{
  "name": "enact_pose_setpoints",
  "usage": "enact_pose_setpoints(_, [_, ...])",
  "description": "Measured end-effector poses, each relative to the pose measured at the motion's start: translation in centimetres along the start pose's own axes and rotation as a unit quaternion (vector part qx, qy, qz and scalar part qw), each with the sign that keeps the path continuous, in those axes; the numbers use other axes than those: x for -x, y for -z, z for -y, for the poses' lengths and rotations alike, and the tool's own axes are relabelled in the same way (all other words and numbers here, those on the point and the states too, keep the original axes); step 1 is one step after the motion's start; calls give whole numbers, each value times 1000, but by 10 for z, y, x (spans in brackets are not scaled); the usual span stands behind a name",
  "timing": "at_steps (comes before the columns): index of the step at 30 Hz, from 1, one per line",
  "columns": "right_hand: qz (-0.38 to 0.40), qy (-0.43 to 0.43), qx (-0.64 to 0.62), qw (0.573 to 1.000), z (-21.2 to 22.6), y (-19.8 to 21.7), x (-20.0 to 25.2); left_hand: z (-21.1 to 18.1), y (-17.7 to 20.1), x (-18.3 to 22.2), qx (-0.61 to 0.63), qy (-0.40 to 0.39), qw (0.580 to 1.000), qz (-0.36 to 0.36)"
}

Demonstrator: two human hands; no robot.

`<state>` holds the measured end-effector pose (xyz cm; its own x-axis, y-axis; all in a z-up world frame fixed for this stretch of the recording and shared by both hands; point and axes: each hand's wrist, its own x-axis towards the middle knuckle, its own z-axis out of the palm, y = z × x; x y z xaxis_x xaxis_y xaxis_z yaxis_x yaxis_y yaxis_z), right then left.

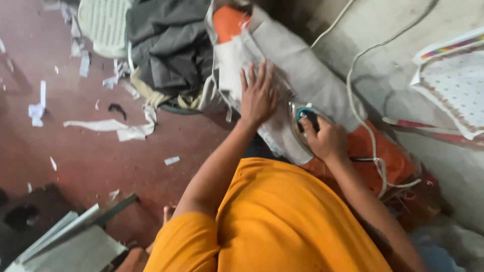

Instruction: Smoothing and ironing a white fabric piece on a pressing board in a sewing factory.

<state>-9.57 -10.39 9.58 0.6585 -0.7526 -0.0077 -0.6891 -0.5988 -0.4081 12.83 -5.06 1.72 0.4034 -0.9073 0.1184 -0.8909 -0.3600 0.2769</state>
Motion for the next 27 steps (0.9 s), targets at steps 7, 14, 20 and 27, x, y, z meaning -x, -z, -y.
enact_pose_setpoints(7, [92, -77, -24, 992, -11, -9, 1, -73, 22, 29, 358, -81, 928, 70])
enact_pose_setpoints(14, [179, -208, -8, 962, -34, 12, 39, -57, -23, 54, 261, -168, 949, 55])
enact_pose_setpoints(20, [236, -313, 35, 919, -47, 37, 84, -44, -8, 76, -97, -274, 955, 56])
enact_pose_setpoints(27, [220, -309, 40, 924, -52, 36, 95, -67, -32, 90, -48, -270, 959, 73])
